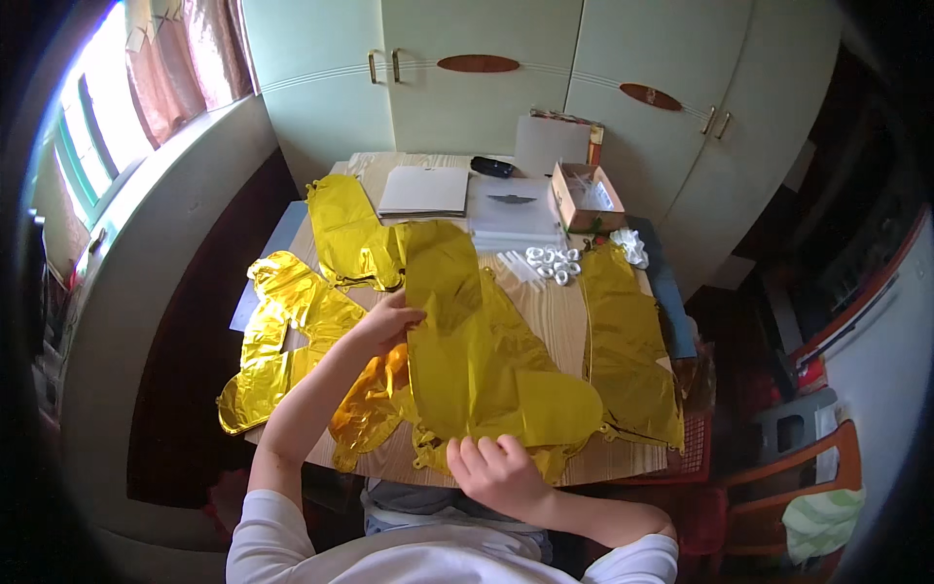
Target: Folding gold foil letter balloons and placing them into retail packaging cards and sleeves.
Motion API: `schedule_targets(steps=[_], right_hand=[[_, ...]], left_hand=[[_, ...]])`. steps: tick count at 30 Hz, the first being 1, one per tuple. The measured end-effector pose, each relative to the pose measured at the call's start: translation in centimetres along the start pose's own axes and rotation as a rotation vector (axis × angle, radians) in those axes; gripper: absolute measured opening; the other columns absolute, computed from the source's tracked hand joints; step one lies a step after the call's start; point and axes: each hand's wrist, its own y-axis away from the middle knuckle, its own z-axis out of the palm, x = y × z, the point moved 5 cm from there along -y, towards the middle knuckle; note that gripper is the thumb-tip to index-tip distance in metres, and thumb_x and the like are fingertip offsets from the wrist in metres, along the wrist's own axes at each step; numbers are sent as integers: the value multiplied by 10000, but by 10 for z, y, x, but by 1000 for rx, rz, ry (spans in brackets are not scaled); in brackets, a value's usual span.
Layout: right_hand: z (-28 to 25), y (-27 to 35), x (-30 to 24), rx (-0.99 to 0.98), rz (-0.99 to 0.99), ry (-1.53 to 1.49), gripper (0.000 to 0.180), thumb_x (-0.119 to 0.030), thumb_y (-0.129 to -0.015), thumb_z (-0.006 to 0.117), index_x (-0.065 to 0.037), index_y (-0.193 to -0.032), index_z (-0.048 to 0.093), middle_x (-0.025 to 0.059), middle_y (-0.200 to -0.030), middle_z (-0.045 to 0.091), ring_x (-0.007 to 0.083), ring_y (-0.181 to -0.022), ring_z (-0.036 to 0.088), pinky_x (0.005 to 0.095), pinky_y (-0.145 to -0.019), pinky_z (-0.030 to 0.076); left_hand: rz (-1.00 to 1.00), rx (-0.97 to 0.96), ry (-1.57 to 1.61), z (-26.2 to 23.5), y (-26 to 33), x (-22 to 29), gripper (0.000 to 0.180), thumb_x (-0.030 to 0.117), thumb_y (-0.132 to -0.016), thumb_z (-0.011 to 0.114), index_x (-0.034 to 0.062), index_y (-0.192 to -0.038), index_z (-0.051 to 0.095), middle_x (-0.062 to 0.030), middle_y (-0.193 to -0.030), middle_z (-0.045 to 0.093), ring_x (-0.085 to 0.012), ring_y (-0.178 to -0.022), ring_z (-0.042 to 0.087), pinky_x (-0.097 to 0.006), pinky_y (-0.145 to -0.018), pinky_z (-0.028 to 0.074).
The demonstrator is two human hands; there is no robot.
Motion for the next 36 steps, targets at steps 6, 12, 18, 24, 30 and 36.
schedule_targets(steps=[6,12,18,24,30,36], right_hand=[[16,14,4,-62,112,-379,182,-222,-789,710,-115,-933,680,-12,-829,659,139,-714,629,278,-599,456],[85,29,101,-47,346,-402,195,-185,-873,658,-72,-1030,684,86,-1053,709,237,-1013,665,389,-869,506],[137,50,141,-301,444,-388,343,-281,-918,627,-129,-1226,630,43,-1349,577,226,-1301,493,422,-1089,362],[140,50,143,-294,430,-366,353,-303,-909,640,-135,-1220,633,45,-1333,588,225,-1289,502,438,-1079,360],[139,50,143,-256,439,-374,339,-292,-896,657,-134,-1196,646,43,-1312,599,241,-1272,514,445,-1068,367],[143,54,144,-165,416,-412,338,-273,-873,678,-131,-1179,656,52,-1279,611,254,-1248,525,435,-1046,382]], left_hand=[[-35,-51,-172,1,-2,-24,248,17,-914,578,53,-1150,510,-8,-770,523,-85,-601,495,-242,-509,393],[-87,-177,-228,13,0,-26,304,22,-940,552,58,-1237,501,-7,-776,554,-73,-597,504,-241,-503,386],[-65,-182,-216,16,-4,-32,334,11,-940,554,59,-1263,483,-5,-824,563,-70,-605,503,-233,-510,395],[-29,-36,-246,13,-8,-35,611,20,-909,603,55,-1443,306,-32,-866,590,-75,-652,536,-230,-532,421],[48,135,-596,6,9,-31,950,116,-827,674,6,-1529,45,-164,-994,667,-265,-837,655,-348,-746,524],[126,74,-1134,17,27,-29,899,279,-848,671,49,-1516,116,-219,-817,639,-391,-749,646,-423,-718,514]])
